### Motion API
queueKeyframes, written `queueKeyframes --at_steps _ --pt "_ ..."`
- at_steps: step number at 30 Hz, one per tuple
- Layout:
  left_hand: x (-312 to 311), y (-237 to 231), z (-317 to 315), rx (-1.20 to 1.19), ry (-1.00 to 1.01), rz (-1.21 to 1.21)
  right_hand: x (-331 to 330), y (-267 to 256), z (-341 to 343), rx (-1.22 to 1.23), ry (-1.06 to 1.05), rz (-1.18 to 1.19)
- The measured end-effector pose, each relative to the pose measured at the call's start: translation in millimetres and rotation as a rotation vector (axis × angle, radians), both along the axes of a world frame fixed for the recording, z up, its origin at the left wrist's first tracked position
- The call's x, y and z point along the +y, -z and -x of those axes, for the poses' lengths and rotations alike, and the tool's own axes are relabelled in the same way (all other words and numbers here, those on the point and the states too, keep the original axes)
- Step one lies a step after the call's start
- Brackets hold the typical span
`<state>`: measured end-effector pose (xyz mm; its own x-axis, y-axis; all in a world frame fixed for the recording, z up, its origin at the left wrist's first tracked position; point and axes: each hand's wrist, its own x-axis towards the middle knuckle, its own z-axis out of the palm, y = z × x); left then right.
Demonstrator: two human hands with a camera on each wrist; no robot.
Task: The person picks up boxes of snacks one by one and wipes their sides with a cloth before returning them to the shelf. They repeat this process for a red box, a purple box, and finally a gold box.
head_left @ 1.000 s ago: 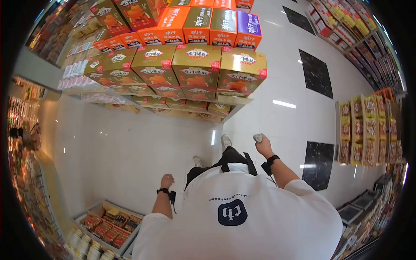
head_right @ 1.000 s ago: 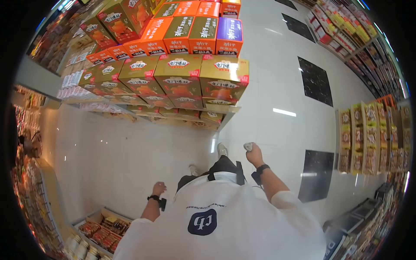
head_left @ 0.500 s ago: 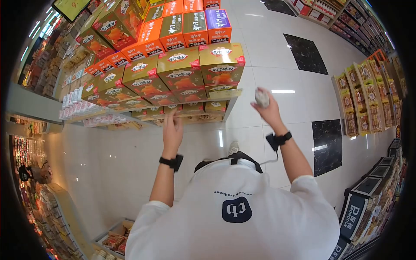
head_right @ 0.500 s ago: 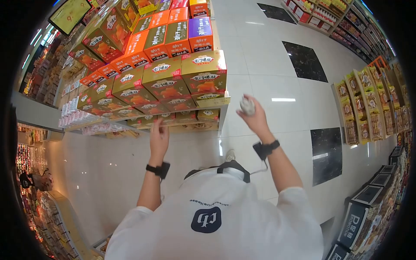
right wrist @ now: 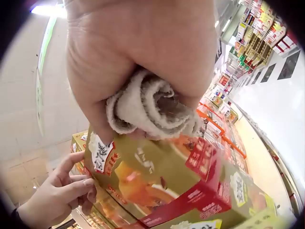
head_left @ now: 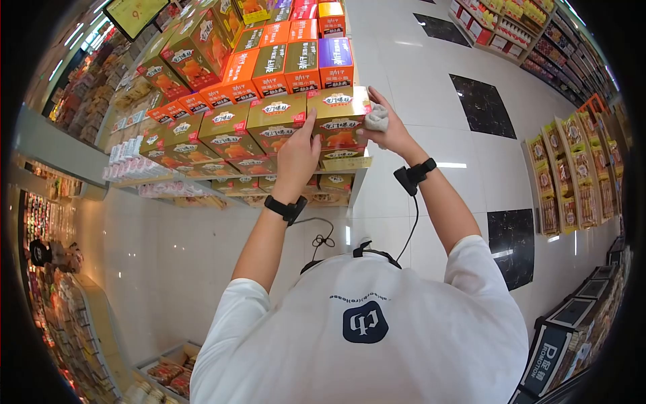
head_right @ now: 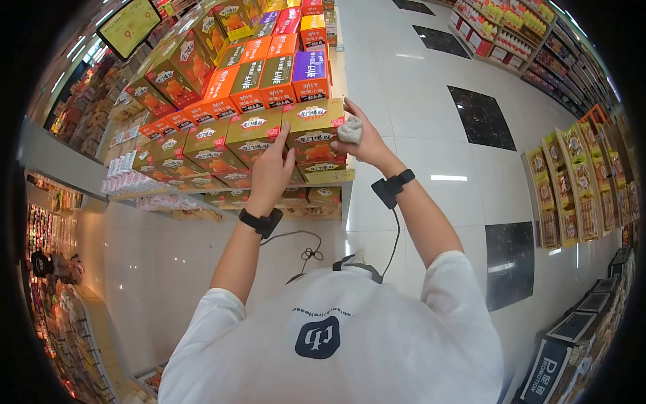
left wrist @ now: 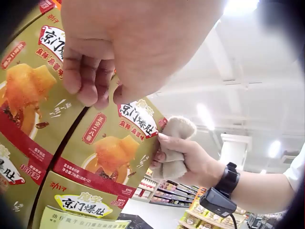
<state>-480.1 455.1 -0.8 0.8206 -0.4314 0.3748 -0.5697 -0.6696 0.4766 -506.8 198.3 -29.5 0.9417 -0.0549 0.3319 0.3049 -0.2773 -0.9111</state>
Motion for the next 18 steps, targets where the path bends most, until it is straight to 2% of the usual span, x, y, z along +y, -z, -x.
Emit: queueKeyframes --at_steps 1,3,6,7,9,12,14,15,17,18 --pt "1.4 0.9 0.3 0.011 0.014 0.011 -3.3 0.5 -1.9 0.0 -0.005 -0.002" --pt "6.1 4.8 -0.3 0.017 0.04 0.004 -8.8 2.4 -5.0 -0.034 0.033 0.275" --pt "6.5 19.6 -4.1 0.046 0.087 0.096 -6.7 0.0 -1.0 -0.099 0.053 0.32" --pt "5.2 21.8 -3.1 0.0 0.097 0.14 -4.9 -0.9 0.4 -0.101 0.055 0.317" --pt "4.5 26.6 -2.1 -0.045 0.101 0.185 0.1 -1.4 4.9 -0.023 -0.042 0.037" --pt "4.8 22.2 4.0 0.009 0.081 0.181 4.2 -2.4 15.0 -0.134 -0.004 0.032" --pt "4.9 16.7 12.0 0.211 0.096 0.333 3.8 -14.3 31.2 -0.111 0.009 0.033" --pt "2.1 16.2 15.3 0.214 0.083 0.345 1.5 -23.0 39.6 -0.086 0.018 0.039" --pt "0.2 13.9 22.1 0.064 0.143 0.685 0.6 -37.7 54.6 -0.118 -0.038 0.033" --pt "2.5 10.1 25.2 0.068 0.134 0.683 2.9 -45.5 66.9 -0.092 -0.074 0.041"
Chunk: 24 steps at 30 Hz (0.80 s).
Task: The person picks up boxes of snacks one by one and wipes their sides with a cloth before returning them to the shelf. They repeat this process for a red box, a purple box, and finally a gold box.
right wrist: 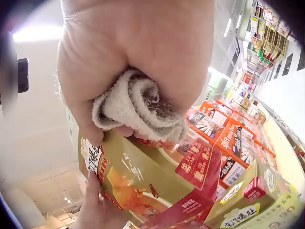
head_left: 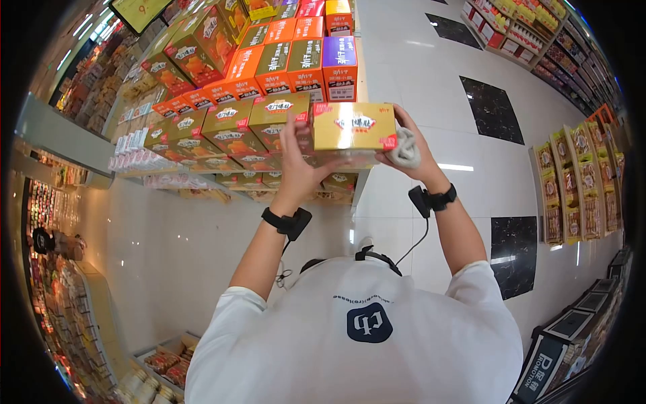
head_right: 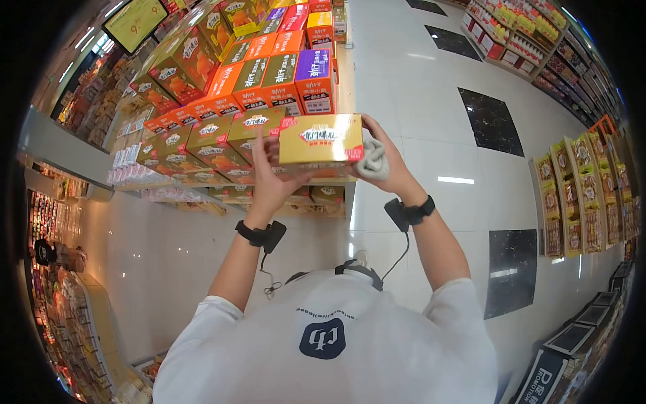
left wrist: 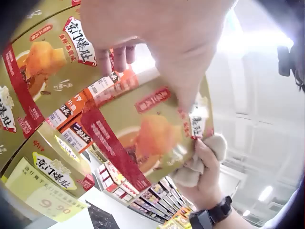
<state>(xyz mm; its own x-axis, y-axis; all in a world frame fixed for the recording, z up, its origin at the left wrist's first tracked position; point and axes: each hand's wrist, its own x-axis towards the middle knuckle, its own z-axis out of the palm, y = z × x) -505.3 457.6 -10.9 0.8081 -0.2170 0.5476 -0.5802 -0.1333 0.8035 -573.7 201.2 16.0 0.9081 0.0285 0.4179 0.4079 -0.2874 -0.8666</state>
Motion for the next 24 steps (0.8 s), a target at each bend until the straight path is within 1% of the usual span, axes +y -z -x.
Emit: queueKeyframes --at_steps 1,2,3,5,7,9,10,11,12,13,15,16,17,18,19,21,22,24 --pt "2.8 -7.6 3.4 0.005 0.116 -0.06 3.8 -5.7 12.2 0.026 -0.028 0.006" --pt "5.1 -11.4 5.9 0.009 0.239 -0.119 9.0 -10.1 21.8 0.094 -0.072 -0.065" --pt "7.6 -10.3 8.9 0.01 0.249 -0.124 12.1 -5.9 29.2 0.094 -0.062 -0.069" --pt "15.5 -3.4 18.0 0.267 0.477 0.01 17.6 7.7 40.8 0.125 -0.096 -0.146" --pt "22.5 20.0 24.8 0.32 0.462 0.013 14.7 20.4 47.3 0.127 -0.082 -0.122" --pt "24.6 34.7 37.8 0.453 0.419 0.249 9.6 29.7 57.4 0.212 -0.052 -0.419" --pt "30.9 58.4 32.6 0.33 0.34 0.128 18.8 24.7 61.1 0.215 -0.04 -0.421" --pt "35.0 58.7 36.0 0.338 0.349 0.129 34.4 13.9 62.1 0.313 0.208 -0.495" --pt "38.9 59.8 41.6 0.214 0.27 -0.066 51.3 8.6 62.6 0.411 0.459 -0.564" --pt "41.7 61.8 47.9 0.089 0.191 -0.257 69.0 14.6 61.8 0.42 0.473 -0.562" --pt "41.6 65.1 56.3 0.104 0.219 -0.264 104.3 29.5 57.9 0.136 0.31 -0.013" --pt "41.9 60.5 61.5 0.036 0.197 -0.298 120.8 27.7 57.6 0.141 0.321 -0.007" --pt "43.3 58.7 66.0 -0.032 0.173 -0.332 137.2 24.9 58.0 -0.029 0.342 0.234" --pt "45.9 59.7 69.5 -0.03 0.178 -0.326 146.0 23.0 59.1 -0.201 0.353 0.475" --pt "49.2 60.3 71.6 -0.051 0.17 -0.28 140.7 26.0 56.2 -0.203 0.351 0.481" --pt "58.3 58.3 74.4 -0.067 0.157 -0.235 127.2 39.6 47.7 0.091 0.465 0.252" --pt "62.0 53.9 76.9 -0.093 0.136 -0.274 134.9 43.5 50.0 0.094 0.463 0.252" --pt "65.3 52.8 78.0 -0.122 0.11 -0.302 149.4 47.0 52.7 -0.049 0.447 0.39"
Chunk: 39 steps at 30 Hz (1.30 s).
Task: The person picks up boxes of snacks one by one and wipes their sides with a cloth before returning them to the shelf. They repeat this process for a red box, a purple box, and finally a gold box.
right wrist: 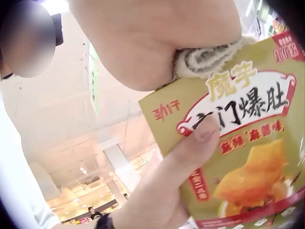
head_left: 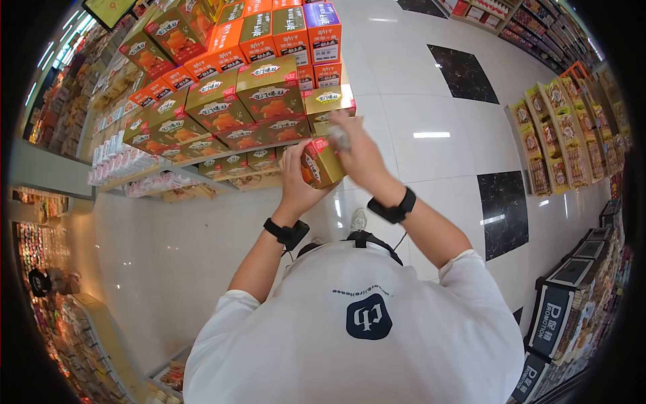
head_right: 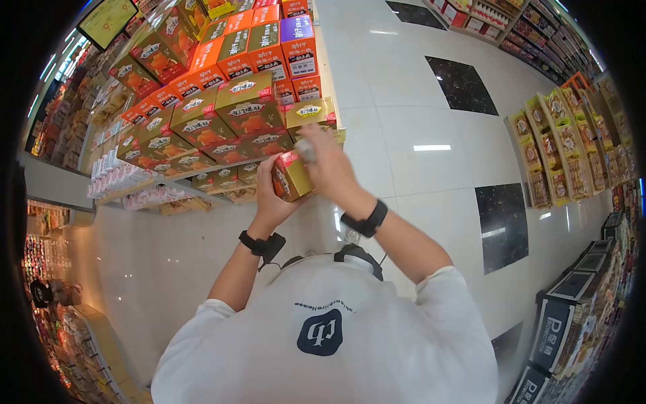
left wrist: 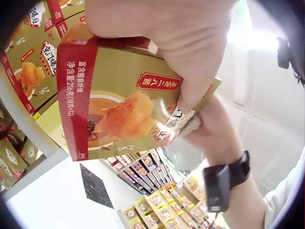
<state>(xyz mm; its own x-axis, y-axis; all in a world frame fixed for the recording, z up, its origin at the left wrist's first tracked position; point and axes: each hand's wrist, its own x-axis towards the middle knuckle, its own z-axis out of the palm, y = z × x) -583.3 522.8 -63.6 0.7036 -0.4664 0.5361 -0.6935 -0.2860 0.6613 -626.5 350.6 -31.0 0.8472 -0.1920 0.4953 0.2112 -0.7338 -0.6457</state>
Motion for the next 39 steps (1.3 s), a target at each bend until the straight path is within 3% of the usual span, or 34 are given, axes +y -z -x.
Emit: queueKeyframes --at_steps 1,3,4,5,7,8,9,11,13,15,17,19,21,23,24,25,27,29,33,35,36,38,39 --pt "2.0 3.5 -0.8 0.018 0.03 0.031 5.1 -7.3 3.1 -0.002 -0.002 0.006" --pt "5.0 2.2 -0.7 0.038 0.063 0.059 15.0 -25.9 10.8 -0.059 -0.205 -0.027" --pt "7.6 -2.7 0.9 -0.025 0.032 0.054 -0.5 -21.0 8.8 0.167 -0.14 -0.192" --pt "9.6 -5.9 2.0 -0.091 -0.001 0.051 -8.7 -15.4 8.2 0.166 -0.139 -0.192" --pt "10.5 -10.2 0.6 -0.101 -0.004 0.03 -21.3 -13.4 -0.8 0.281 0.021 -0.423" --pt "10.6 -11.3 -0.1 -0.097 -0.007 0.002 -3.3 -20.3 9.0 0.18 0.004 -0.176" --pt "12.4 -10.5 2.3 -0.093 -0.012 -0.001 10.3 -28.6 15.0 0.185 0.0 -0.179" --pt "12.5 -11.2 1.8 -0.08 0.009 0.034 25.3 -43.0 20.9 -0.14 -0.236 0.074" --pt "12.5 -11.8 0.1 -0.081 0.036 0.048 5.1 -34.7 12.8 -0.107 -0.217 -0.015" --pt "11.7 -12.2 0.2 -0.07 0.016 0.044 -21.3 -27.4 0.7 0.348 0.026 -0.492" --pt "3.5 -12.8 -6.7 -0.092 0.017 0.032 -3.5 -27.9 8.0 0.23 -0.059 -0.366" --pt "6.1 -9.1 0.8 -0.085 0.02 0.001 23.9 -39.1 21.9 -0.117 -0.262 0.057" --pt "6.4 -13.0 -0.4 -0.07 0.031 0.004 10.9 -36.0 15.3 -0.126 -0.274 0.049" --pt "5.1 -13.5 3.6 -0.064 0.04 0.055 -18.6 -17.1 5.7 0.235 -0.043 -0.431" --pt "4.3 -14.7 3.9 -0.06 0.021 0.024 -27.8 -10.7 2.5 0.237 0.046 -0.456" --pt "2.9 -16.2 1.8 -0.056 0.0 -0.006 -19.1 -14.2 3.8 0.232 0.045 -0.451" --pt "0.6 -4.7 -5.7 -0.034 0.012 -0.005 17.4 -22.7 20.2 -0.06 -0.145 -0.13" --pt "-0.7 -8.3 -5.8 -0.016 0.043 -0.014 18.4 -33.1 24.3 -0.083 -0.226 -0.043" --pt "1.4 -14.0 0.9 -0.045 0.019 -0.027 -25.9 -7.1 9.2 0.105 -0.151 -0.245" --pt "0.1 -14.0 0.8 -0.059 -0.019 -0.051 -31.0 -8.9 5.2 0.5 0.018 -0.706" --pt "-0.6 -14.3 0.4 -0.04 -0.016 -0.078 -23.2 -6.8 9.1 0.5 0.014 -0.703" --pt "-1.7 -12.2 1.1 -0.016 -0.01 -0.109 7.5 -16.5 28.4 -0.02 -0.207 -0.117" --pt "-1.5 -10.5 1.4 -0.018 0.021 -0.055 5.5 -18.6 30.7 -0.017 -0.203 -0.122"
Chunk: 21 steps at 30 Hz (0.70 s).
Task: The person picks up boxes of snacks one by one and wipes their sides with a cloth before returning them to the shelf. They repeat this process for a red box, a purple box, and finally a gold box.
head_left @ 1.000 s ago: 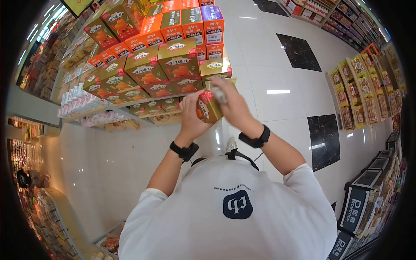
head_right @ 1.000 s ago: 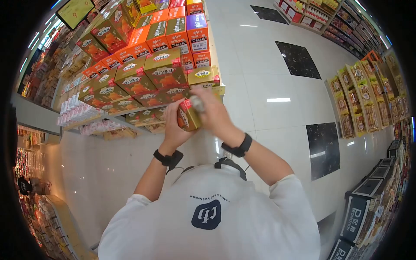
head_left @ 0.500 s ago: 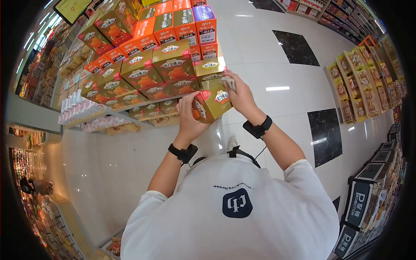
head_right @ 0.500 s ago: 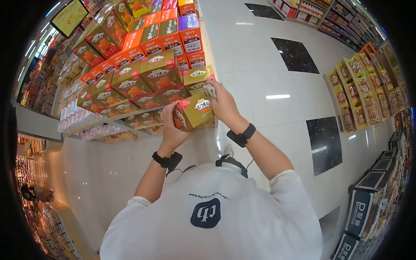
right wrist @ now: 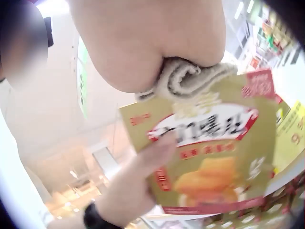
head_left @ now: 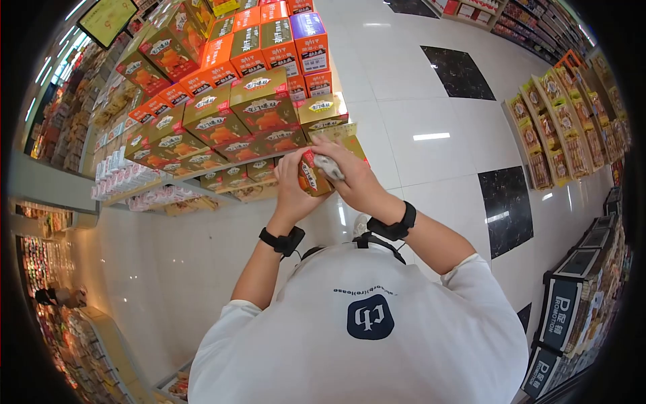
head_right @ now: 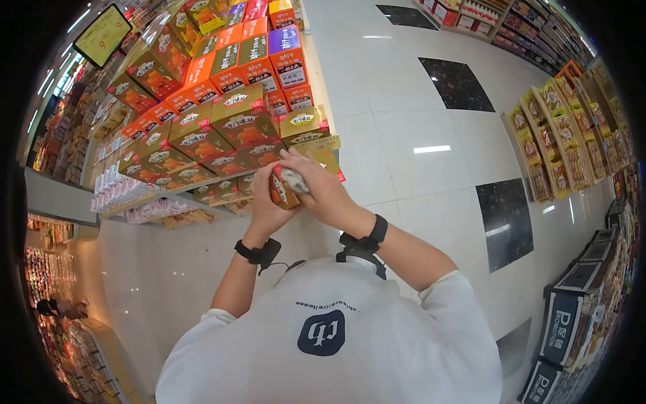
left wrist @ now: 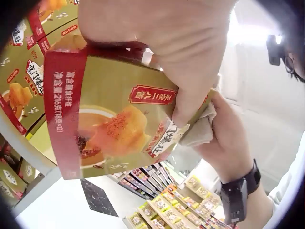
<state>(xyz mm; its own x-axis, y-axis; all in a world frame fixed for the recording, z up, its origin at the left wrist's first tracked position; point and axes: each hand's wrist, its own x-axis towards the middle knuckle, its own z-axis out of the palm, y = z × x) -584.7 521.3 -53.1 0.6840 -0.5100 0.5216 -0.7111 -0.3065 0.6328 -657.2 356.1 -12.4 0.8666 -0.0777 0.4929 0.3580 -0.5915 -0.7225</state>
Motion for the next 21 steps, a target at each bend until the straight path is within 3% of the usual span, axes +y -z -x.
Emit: queueKeyframes --at_steps 2,3,5,6,7,8,10,12,14,16,18,21 --pt "0.1 1.5 -3.4 -0.003 0.045 0.053 -11.8 -1.9 1.8 0.02 -0.069 -0.058" --pt "2.4 2.3 -2.2 -0.013 0.046 0.055 -27.2 16.3 -3.0 0.002 -0.001 -0.067" --pt "8.2 7.2 -4.3 -0.029 0.043 0.059 -60.5 42.2 -6.2 0.342 0.192 -0.312" --pt "10.9 16.7 -8.1 0.145 0.059 0.138 -75.9 55.0 -6.7 0.339 0.187 -0.308" --pt "11.6 22.1 -9.7 0.322 0.072 0.217 -85.4 57.2 -6.3 0.305 0.205 -0.493" --pt "11.1 28.2 -10.9 0.327 0.064 0.217 -89.5 62.3 -4.5 0.276 0.225 -0.681" --pt "6.0 38.0 -16.9 0.541 0.119 0.432 -78.2 57.8 2.9 0.343 0.142 -0.703" --pt "-1.9 26.4 -18.7 0.579 0.148 0.429 -57.4 57.1 2.9 0.396 0.064 -0.725" --pt "-12.6 14.2 -19.6 1.069 0.177 0.633 -37.0 68.2 -6.0 0.084 0.15 -0.655" --pt "-14.5 20.4 -28.4 1.051 0.181 0.576 -42.1 66.1 -13.5 0.082 0.14 -0.734" --pt "-10.6 34.7 -42.0 1.292 0.362 0.651 -52.3 62.5 -17.0 0.243 0.29 -0.778" --pt "-7.4 12.6 -39.2 1.246 0.526 0.515 -62.5 41.6 -11.8 0.292 0.226 -1.049"
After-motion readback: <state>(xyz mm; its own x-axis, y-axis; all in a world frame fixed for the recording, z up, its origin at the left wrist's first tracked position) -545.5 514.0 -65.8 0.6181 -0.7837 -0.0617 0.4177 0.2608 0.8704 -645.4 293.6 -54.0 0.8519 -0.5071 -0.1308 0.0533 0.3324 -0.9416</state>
